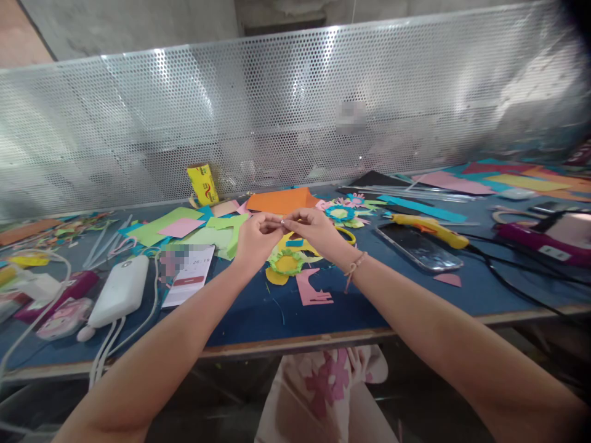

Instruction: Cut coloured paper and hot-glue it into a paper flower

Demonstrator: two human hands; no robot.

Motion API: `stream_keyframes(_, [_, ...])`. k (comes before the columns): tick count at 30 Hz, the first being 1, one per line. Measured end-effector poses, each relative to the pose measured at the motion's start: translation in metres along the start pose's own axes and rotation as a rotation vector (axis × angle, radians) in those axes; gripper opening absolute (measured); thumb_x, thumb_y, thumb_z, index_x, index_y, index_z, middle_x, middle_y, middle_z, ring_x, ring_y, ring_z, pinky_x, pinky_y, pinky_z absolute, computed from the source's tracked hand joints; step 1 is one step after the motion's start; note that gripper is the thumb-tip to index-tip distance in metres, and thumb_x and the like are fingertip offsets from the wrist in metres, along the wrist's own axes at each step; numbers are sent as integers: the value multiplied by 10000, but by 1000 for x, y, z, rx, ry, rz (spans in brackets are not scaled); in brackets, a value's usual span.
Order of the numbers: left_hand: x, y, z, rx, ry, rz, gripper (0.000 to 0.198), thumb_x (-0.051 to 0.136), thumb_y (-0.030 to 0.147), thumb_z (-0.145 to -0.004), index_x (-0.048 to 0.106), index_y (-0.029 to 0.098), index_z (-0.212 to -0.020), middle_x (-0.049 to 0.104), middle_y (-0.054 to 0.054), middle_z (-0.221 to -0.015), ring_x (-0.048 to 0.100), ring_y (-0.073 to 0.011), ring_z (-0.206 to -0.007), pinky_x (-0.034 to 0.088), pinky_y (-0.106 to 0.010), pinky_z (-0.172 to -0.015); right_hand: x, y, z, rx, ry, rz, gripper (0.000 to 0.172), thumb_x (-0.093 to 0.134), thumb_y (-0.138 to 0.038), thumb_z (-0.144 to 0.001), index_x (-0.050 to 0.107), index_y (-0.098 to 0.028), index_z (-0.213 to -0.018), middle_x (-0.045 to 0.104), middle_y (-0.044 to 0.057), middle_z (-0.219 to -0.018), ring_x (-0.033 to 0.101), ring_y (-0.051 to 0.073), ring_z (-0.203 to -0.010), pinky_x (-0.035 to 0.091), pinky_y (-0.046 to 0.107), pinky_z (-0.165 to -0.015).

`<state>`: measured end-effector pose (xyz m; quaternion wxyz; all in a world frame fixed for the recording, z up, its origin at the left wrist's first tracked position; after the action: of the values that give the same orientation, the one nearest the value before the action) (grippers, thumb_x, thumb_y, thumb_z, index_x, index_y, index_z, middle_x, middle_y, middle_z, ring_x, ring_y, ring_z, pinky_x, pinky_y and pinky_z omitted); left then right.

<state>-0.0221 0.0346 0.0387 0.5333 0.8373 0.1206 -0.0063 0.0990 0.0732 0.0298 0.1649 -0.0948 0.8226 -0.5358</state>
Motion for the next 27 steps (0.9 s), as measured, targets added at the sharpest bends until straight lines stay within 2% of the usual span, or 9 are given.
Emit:
stream_keyframes(6, [1, -5, -2, -57, -12, 68, 168, 677, 167, -586, 609, 146, -737, 665, -42, -699, 632, -157, -690, 507, -295, -682, -1, 3, -2, -6, -1, -13, 244, 662, -401, -669, 587, -171, -704, 612, 20, -680, 586, 114, -659, 493, 240, -565])
stream_keyframes(13, [8, -18, -3, -69, -56, 257, 246, 704, 198, -582, 604, 138, -798, 671, -39, -737, 636, -149, -722, 502, -316, -742, -5, 14, -5, 21, 89, -86, 302, 727, -403, -576, 545, -163, -599, 571, -14, -578, 522, 80, -533, 461, 238, -531])
stream_keyframes(16, [8, -22, -5, -87, -60, 260, 237, 711, 239, -600, 609, 132, -785, 670, -47, -718, 635, -146, -690, 504, -312, -713, -4, 14, -5, 68, 47, -144, 294, 738, -396, -566, 565, -160, -597, 584, 0, -586, 545, 94, -551, 462, 243, -536])
stream_keyframes(21, [2, -22, -9, -73, -48, 223, 230, 719, 271, -601, 626, 132, -760, 673, -58, -735, 622, -134, -651, 497, -292, -668, -1, 10, -2, 154, -45, -333, 293, 631, -455, -683, 602, -163, -671, 642, 59, -699, 601, 136, -668, 480, 253, -563])
stream_keyframes(27, [-1, -18, -9, -57, -6, 143, 209, 712, 212, -587, 607, 132, -749, 659, -37, -700, 614, -129, -665, 480, -258, -647, -4, 5, -3, -2, 5, 28, 256, 648, -412, -670, 642, -164, -735, 651, 44, -732, 589, 128, -679, 488, 253, -591])
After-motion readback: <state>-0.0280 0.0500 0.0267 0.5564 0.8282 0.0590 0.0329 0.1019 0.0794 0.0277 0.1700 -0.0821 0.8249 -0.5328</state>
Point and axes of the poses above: each hand's wrist, its own z-axis away from the middle knuckle, its own x-axis out of the palm, y = z × x, the point moved 6 cm from there along -z, towards the middle knuckle
